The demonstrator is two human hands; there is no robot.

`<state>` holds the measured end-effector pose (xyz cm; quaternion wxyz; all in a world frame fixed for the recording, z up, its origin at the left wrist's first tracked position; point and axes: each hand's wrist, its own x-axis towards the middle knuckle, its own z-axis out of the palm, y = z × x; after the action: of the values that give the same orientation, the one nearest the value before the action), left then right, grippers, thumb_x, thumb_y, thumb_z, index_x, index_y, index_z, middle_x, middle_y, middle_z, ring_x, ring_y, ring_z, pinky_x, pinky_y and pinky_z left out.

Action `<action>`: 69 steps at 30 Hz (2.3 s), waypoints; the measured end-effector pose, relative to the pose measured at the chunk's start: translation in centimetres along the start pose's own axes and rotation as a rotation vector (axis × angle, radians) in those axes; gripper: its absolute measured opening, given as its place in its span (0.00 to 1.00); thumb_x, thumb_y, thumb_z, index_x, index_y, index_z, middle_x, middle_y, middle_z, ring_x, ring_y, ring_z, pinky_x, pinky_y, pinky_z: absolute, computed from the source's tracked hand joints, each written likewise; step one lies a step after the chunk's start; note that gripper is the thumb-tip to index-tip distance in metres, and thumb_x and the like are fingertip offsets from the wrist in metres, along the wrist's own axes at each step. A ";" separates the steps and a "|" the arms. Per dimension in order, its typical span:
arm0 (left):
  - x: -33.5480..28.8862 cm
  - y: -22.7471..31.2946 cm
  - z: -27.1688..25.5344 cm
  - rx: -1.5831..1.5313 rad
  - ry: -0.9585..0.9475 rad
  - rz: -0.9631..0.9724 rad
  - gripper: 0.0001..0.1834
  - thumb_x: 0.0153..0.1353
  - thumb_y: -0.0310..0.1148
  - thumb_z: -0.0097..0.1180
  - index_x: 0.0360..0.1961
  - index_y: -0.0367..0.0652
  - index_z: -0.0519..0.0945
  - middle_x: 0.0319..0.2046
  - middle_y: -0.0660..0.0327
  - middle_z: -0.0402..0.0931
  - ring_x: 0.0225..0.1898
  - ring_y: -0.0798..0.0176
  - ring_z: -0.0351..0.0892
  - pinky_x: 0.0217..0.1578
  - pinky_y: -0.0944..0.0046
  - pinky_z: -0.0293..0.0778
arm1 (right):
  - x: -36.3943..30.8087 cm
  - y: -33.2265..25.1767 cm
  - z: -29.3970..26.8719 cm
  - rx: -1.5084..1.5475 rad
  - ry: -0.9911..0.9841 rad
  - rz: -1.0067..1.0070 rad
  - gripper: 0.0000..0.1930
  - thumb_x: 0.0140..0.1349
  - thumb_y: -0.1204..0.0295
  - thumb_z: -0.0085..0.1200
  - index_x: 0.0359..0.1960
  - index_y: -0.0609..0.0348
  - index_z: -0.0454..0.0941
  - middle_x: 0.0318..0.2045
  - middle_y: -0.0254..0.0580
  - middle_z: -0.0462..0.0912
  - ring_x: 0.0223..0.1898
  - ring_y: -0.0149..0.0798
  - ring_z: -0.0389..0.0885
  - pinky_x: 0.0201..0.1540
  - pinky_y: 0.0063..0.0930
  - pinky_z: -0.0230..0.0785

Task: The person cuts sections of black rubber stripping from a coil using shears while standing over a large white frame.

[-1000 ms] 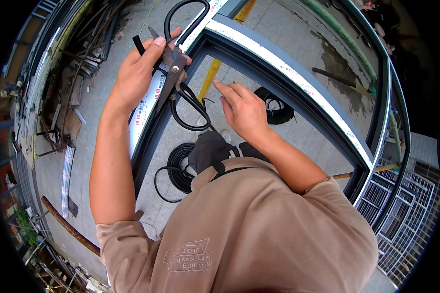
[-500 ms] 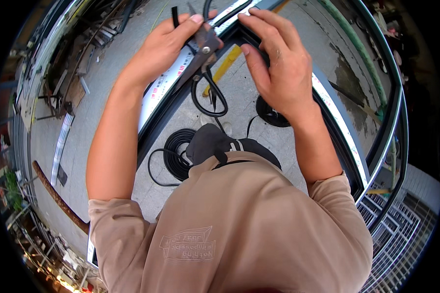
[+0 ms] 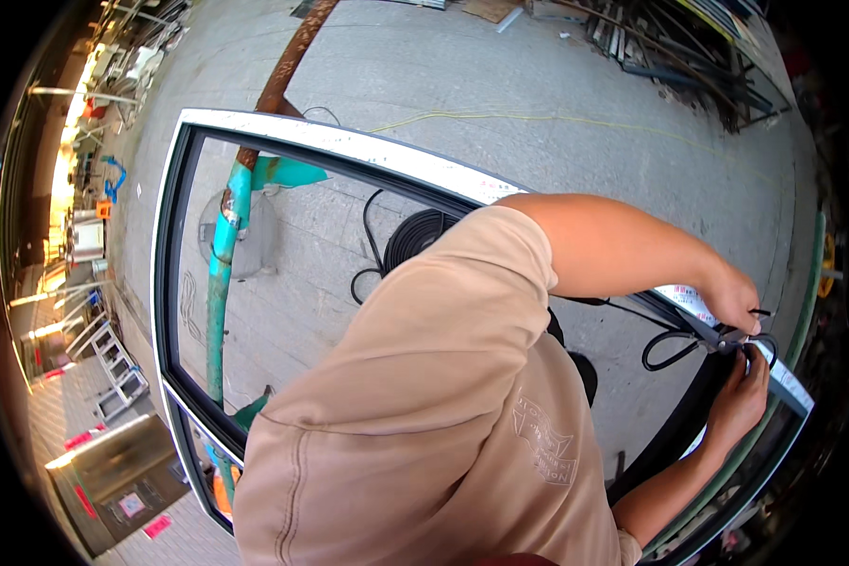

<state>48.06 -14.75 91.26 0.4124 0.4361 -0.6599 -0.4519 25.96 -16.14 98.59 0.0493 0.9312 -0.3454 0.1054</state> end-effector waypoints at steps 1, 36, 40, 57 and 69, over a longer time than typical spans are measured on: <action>0.3 0.1 0.2 0.011 0.047 -0.002 0.28 0.76 0.53 0.47 0.49 0.38 0.87 0.43 0.47 0.88 0.46 0.48 0.84 0.51 0.49 0.76 | 0.1 0.5 -0.2 -0.013 -0.014 -0.009 0.11 0.75 0.69 0.57 0.53 0.60 0.82 0.47 0.50 0.86 0.49 0.57 0.85 0.49 0.44 0.76; -5.3 3.3 -0.3 -0.179 0.575 -0.084 0.31 0.85 0.51 0.30 0.59 0.36 0.79 0.46 0.54 0.85 0.48 0.61 0.85 0.54 0.61 0.80 | -0.6 5.2 5.2 1.103 0.398 0.274 0.16 0.78 0.62 0.54 0.39 0.64 0.82 0.32 0.36 0.85 0.36 0.29 0.79 0.43 0.28 0.72; -5.6 3.3 -0.4 -0.201 0.568 -0.100 0.32 0.85 0.52 0.30 0.58 0.36 0.79 0.46 0.54 0.85 0.47 0.61 0.85 0.54 0.61 0.79 | -0.6 4.8 5.1 1.093 0.414 0.296 0.16 0.78 0.62 0.54 0.39 0.64 0.82 0.32 0.36 0.85 0.37 0.29 0.80 0.44 0.27 0.73; -5.3 2.6 -0.3 -0.118 0.572 -0.048 0.32 0.85 0.53 0.31 0.57 0.37 0.80 0.44 0.56 0.85 0.45 0.64 0.84 0.51 0.63 0.79 | -1.5 1.4 3.4 1.599 0.067 0.159 0.07 0.79 0.74 0.52 0.49 0.68 0.75 0.37 0.39 0.85 0.36 0.31 0.87 0.41 0.22 0.81; -4.9 5.0 3.1 -0.164 0.507 0.078 0.36 0.83 0.58 0.30 0.61 0.36 0.78 0.48 0.56 0.83 0.52 0.63 0.82 0.54 0.61 0.77 | -1.2 1.4 3.1 1.464 0.040 0.167 0.12 0.65 0.77 0.67 0.44 0.64 0.74 0.45 0.47 0.89 0.45 0.33 0.90 0.48 0.24 0.82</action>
<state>45.50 -8.27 94.53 0.6157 0.4747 -0.5130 -0.3639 24.71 -16.98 95.30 -0.5869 0.6943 -0.2553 0.3292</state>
